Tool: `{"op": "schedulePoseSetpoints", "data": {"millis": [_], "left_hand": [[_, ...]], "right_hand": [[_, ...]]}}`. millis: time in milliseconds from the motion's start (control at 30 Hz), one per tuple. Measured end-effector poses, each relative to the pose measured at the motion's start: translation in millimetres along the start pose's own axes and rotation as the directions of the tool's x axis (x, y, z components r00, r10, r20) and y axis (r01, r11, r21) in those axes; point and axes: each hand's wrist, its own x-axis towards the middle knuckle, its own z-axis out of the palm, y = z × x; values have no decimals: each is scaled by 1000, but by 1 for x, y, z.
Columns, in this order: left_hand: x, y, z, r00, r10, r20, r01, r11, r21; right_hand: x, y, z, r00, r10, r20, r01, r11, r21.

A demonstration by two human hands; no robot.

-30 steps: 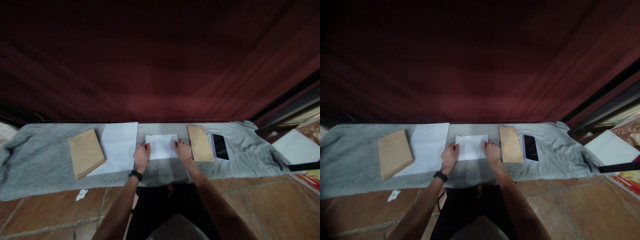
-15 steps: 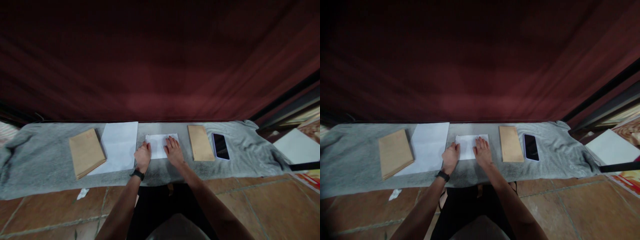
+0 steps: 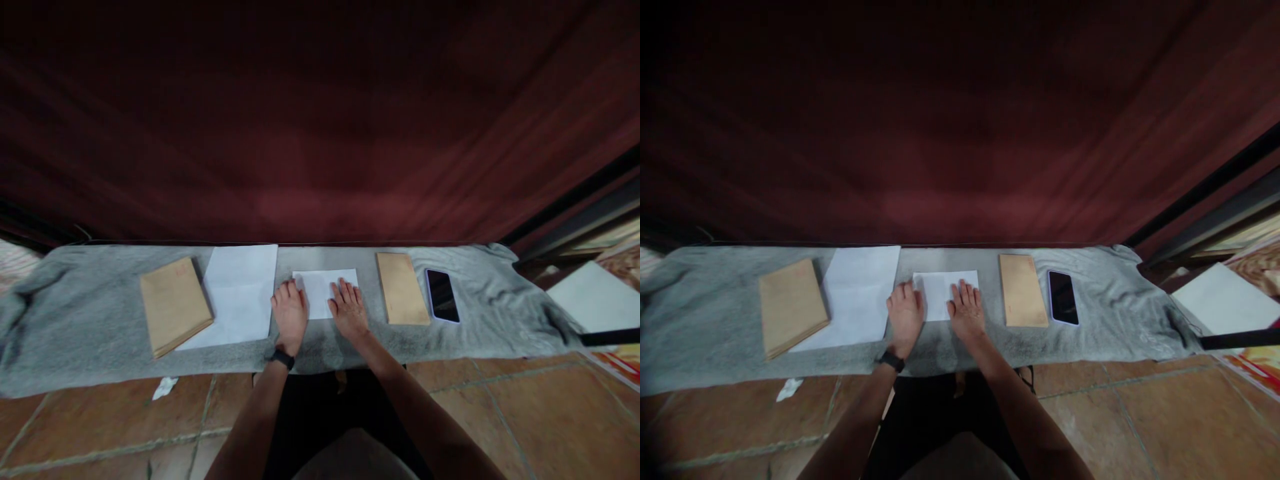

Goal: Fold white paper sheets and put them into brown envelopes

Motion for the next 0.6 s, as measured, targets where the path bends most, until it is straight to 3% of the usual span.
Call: {"op": "schedulePoseSetpoints", "data": {"millis": [67,133,333,467,600], "left_hand": [[-6,7,8,974,228,-6,-227,972,-62],[-11,13,18,931,363,45,-357,928,-102],[-11,14,39,923,352,154,-351,936,-39],[-9,11,41,909,371,191,-373,927,-25],[-9,8,39,912,362,193,-363,931,-31]], "right_hand": [[-1,1,1,1000,3,2,-3,1000,5],[-2,2,2,1000,5,8,-5,1000,11],[15,-3,-1,998,51,30,-53,996,75],[35,-14,3,999,-11,34,8,996,87],[41,-9,9,1000,5,8,-5,999,43]]}}
